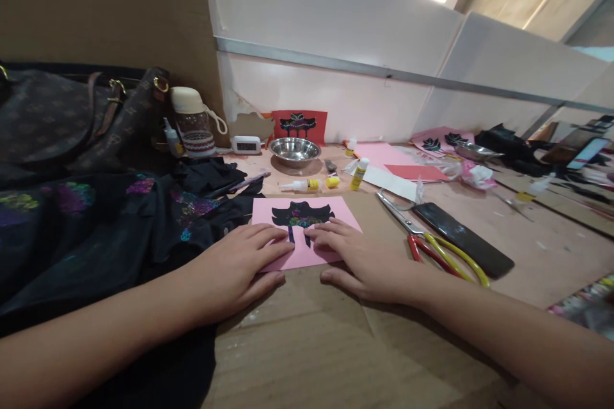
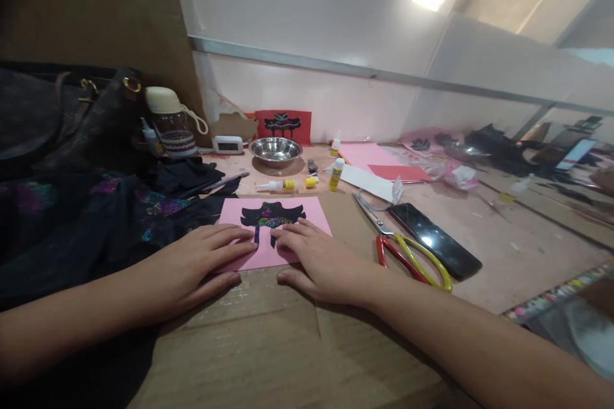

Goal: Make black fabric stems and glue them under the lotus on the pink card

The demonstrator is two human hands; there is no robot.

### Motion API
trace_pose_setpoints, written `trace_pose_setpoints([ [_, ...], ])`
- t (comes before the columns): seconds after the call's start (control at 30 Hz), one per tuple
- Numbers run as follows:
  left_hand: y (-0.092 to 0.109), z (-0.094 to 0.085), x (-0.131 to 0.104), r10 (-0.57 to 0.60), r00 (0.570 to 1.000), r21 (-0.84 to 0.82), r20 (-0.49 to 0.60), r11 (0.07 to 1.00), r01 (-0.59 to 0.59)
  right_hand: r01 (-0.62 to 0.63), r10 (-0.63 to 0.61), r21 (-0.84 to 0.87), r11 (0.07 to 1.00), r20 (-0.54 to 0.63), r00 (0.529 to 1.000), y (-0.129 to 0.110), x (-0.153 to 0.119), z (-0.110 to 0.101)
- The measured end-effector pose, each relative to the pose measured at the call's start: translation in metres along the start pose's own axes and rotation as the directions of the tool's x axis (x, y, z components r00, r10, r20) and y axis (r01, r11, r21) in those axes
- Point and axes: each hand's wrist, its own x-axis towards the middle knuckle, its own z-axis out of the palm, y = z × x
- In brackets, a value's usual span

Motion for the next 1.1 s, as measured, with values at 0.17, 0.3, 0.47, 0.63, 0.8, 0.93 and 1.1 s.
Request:
trace_pose_setpoints([
  [0.17,-0.001,0.002,0.000,-0.009,1.000,0.004,-0.005,1.000,0.009,-0.046,0.045,0.043,0.998,0.033,0.998,0.002,0.001,-0.001],
  [0.3,-0.001,0.002,-0.001,-0.008,1.000,0.008,0.007,1.000,0.008,-0.007,0.007,0.024,1.000,0.011,1.000,0.003,0.000,0.000],
  [0.47,0.000,0.000,-0.001,0.007,1.000,0.017,0.009,1.000,-0.007,0.094,-0.091,0.029,0.995,-0.071,0.993,0.005,-0.002,0.001],
  [0.63,-0.001,0.001,0.000,0.006,1.000,0.018,0.006,1.000,-0.006,0.242,-0.204,0.139,0.960,-0.240,0.949,0.007,-0.007,0.004],
  [0.8,-0.002,0.002,0.001,0.015,1.000,0.016,-0.003,1.000,-0.015,0.199,-0.151,0.124,0.972,-0.323,0.934,0.009,-0.007,0.003],
  [0.93,-0.002,0.003,0.001,0.002,1.000,0.026,0.003,1.000,-0.002,0.179,-0.156,0.247,0.952,-0.112,0.981,0.006,-0.008,0.003],
  [1.1,-0.001,0.002,0.000,-0.011,1.000,0.010,0.016,1.000,0.011,0.168,-0.087,0.654,0.738,-0.155,0.984,0.000,-0.010,0.004],
])
